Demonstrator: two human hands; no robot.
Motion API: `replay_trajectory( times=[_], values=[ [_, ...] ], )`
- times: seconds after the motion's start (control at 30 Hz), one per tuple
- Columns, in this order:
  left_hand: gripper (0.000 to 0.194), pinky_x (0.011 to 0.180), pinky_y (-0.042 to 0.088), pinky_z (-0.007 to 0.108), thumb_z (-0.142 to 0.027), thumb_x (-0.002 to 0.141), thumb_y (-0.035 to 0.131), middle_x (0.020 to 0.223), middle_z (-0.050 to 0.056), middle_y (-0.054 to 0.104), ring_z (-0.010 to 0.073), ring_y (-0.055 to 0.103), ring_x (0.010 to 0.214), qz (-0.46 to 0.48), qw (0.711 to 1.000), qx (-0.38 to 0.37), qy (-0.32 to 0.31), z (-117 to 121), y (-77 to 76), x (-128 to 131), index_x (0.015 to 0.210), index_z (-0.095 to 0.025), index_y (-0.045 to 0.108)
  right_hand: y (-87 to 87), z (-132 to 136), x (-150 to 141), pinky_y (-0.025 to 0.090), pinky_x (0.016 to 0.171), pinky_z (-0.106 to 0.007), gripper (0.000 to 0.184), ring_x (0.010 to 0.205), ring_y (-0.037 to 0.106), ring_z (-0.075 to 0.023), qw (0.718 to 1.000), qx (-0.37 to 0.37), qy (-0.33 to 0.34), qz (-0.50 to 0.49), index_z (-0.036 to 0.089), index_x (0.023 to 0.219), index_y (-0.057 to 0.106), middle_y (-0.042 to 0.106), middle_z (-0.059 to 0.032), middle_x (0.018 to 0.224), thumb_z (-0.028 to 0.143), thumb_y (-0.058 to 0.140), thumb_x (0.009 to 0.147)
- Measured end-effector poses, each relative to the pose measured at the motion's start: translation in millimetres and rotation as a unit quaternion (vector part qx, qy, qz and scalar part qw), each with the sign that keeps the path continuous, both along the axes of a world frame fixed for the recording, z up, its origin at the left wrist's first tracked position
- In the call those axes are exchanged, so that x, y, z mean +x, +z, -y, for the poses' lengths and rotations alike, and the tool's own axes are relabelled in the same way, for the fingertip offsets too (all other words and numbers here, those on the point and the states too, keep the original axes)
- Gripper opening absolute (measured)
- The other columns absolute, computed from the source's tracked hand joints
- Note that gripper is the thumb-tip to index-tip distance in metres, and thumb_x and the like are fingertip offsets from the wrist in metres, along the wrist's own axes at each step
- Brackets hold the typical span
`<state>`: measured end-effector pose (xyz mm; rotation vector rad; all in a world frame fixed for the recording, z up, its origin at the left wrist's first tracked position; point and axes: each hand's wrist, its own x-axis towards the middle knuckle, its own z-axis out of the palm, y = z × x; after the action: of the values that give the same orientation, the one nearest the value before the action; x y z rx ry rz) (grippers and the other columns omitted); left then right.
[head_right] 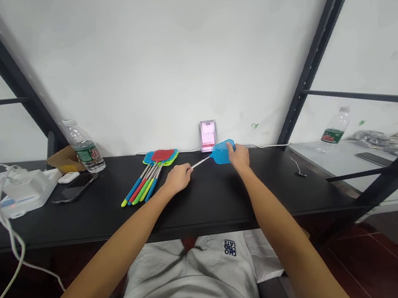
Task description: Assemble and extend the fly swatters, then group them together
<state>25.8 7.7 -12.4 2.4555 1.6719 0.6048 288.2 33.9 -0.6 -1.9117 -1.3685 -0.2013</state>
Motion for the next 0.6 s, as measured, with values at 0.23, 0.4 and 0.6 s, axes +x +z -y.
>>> replay_trajectory(
  times=[0.23,0.4,0.6],
  values=[
    [0.03,0.071,0.043,0.03,-0.037,0.095,0.037,0.093,0.009,0.068,0.0228,0.063,0.089,0.001,1.0,0.004,-0.001,0.3,-0.1,-0.5,0.091,-0.023,0.063,0.4,0.2,-0.9,0.035,0.064,-0.031,0.058,0.073,0.058,-0.0255,1.0,-0.004,0.001,0.006,0.018,0.069,0.059,0.067,-0.0164,0.079,0.063,0.031,0.093],
    [0.028,0.067,0.041,0.029,-0.037,0.094,0.038,0.091,0.007,0.068,0.0222,0.063,0.086,0.008,1.0,0.011,-0.02,1.1,0.5,-1.0,0.089,-0.024,0.063,-0.3,0.6,0.3,0.036,0.066,-0.031,0.058,0.074,0.059,-0.0264,1.0,-0.007,0.001,0.006,0.017,0.07,0.06,0.067,-0.0172,0.079,0.063,0.032,0.092],
    [0.027,0.068,0.041,0.027,-0.036,0.093,0.041,0.089,0.007,0.068,0.0207,0.062,0.086,0.01,0.999,0.005,-0.049,3.9,3.3,-2.3,0.088,-0.023,0.065,-1.2,1.3,3.6,0.037,0.068,-0.032,0.06,0.076,0.059,-0.0277,1.0,-0.008,0.007,-0.003,0.017,0.071,0.062,0.068,-0.0181,0.08,0.064,0.032,0.092]
  ],
)
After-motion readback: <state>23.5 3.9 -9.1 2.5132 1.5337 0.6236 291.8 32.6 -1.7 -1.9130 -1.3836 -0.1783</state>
